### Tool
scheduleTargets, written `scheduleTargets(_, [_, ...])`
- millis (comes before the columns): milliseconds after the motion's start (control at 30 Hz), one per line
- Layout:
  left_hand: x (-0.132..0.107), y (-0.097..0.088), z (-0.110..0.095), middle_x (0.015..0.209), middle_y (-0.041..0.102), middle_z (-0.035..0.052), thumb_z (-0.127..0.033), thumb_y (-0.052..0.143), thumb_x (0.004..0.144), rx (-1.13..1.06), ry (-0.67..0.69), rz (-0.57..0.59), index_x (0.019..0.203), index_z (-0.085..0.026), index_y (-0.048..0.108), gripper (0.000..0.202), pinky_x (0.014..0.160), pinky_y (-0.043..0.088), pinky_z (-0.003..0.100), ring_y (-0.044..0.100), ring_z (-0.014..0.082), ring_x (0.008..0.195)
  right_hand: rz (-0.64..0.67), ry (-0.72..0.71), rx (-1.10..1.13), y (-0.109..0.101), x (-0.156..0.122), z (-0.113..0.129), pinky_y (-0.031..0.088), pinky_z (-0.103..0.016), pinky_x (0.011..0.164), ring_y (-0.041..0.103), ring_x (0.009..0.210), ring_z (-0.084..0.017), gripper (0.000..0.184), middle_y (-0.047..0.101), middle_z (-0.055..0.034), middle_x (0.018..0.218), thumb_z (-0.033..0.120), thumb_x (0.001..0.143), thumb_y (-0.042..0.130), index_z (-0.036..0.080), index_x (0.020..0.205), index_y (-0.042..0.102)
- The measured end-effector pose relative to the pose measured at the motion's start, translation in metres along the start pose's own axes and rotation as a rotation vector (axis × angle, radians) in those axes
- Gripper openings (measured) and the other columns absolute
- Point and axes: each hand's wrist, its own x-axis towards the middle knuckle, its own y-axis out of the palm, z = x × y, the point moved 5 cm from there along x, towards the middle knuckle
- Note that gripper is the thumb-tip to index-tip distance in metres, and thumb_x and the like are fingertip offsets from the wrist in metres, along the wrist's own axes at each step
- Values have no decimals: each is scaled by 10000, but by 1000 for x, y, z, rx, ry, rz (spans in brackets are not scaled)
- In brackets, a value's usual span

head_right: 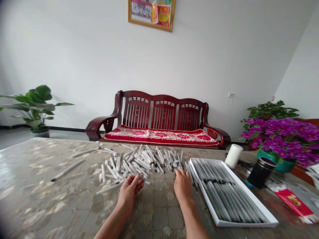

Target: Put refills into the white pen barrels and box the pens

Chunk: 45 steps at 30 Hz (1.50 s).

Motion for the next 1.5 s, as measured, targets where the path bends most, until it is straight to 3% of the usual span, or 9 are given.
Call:
scheduleTargets(167, [3, -3, 2, 689, 666, -24, -374, 909, 484, -27, 25, -29, 746, -156, 650, 429, 583, 548, 214, 667, 112, 601, 47, -20, -86, 5, 5, 4, 386, -349, 873, 614, 988, -258, 458, 728, -78, 1114, 36, 867, 415, 246, 1110, 742])
scheduleTargets(367, [2, -4, 0, 653, 648, -28, -388, 908, 478, -32, 28, -56, 701, -157, 630, 425, 566, 541, 214, 668, 119, 603, 122, -20, -124, 10, 2, 1, 391, -329, 779, 623, 898, -248, 323, 730, -106, 956, 82, 877, 490, 213, 975, 768])
scheduleTargets(533, [3, -15, -9, 683, 646, -14, -416, 877, 511, -38, 114, -198, 697, -158, 612, 415, 546, 533, 222, 686, 149, 655, 171, -16, -98, 6, -2, 5, 396, -312, 818, 610, 947, -240, 244, 710, -84, 996, 142, 866, 561, 219, 997, 751])
scheduleTargets(700, [6, -30, -27, 729, 633, -8, -446, 807, 599, -51, 237, -356, 752, -162, 611, 377, 488, 487, 206, 678, 148, 654, 140, -62, 23, 1, -7, 24, 392, -313, 928, 586, 1042, -235, 314, 699, -75, 1071, 115, 880, 498, 212, 1072, 726])
scheduleTargets(867, [4, -40, -39, 774, 636, 0, -448, 760, 664, -90, 282, -425, 776, -170, 597, 340, 493, 481, 208, 673, 139, 658, 141, -158, 105, 9, -8, 54, 393, -303, 975, 576, 1101, -226, 416, 672, -75, 1157, 82, 880, 442, 217, 1197, 675])
scheduleTargets(1000, [3, -41, -36, 748, 632, 1, -476, 770, 641, -69, 265, -410, 773, -170, 602, 374, 503, 483, 223, 671, 152, 656, 223, -168, 51, 25, 1, 68, 420, -293, 943, 595, 1083, -230, 449, 660, -93, 1147, 115, 893, 466, 229, 1301, 613])
scheduleTargets(1200, [7, -39, -28, 709, 625, -8, -521, 786, 583, -58, 225, -373, 747, -167, 599, 433, 490, 461, 219, 653, 146, 627, 332, -173, -110, 34, 23, 78, 456, -320, 869, 608, 1060, -257, 400, 647, -123, 1147, 214, 934, 490, 242, 1316, 605])
scheduleTargets(1333, [9, -33, -23, 680, 614, -20, -503, 814, 554, -78, 164, -308, 726, -168, 592, 437, 474, 441, 205, 641, 131, 594, 392, -170, -123, 32, 30, 81, 468, -298, 804, 631, 1028, -239, 295, 644, -101, 1127, 246, 921, 541, 251, 1183, 676])
scheduleTargets(1500, [9, -23, -18, 635, 603, -35, -435, 868, 511, -129, 76, -199, 677, -172, 568, 433, 506, 475, 200, 632, 111, 581, 352, -164, -128, 28, 23, 77, 460, -270, 815, 631, 1033, -211, 244, 670, -76, 1080, 172, 922, 510, 233, 1059, 703])
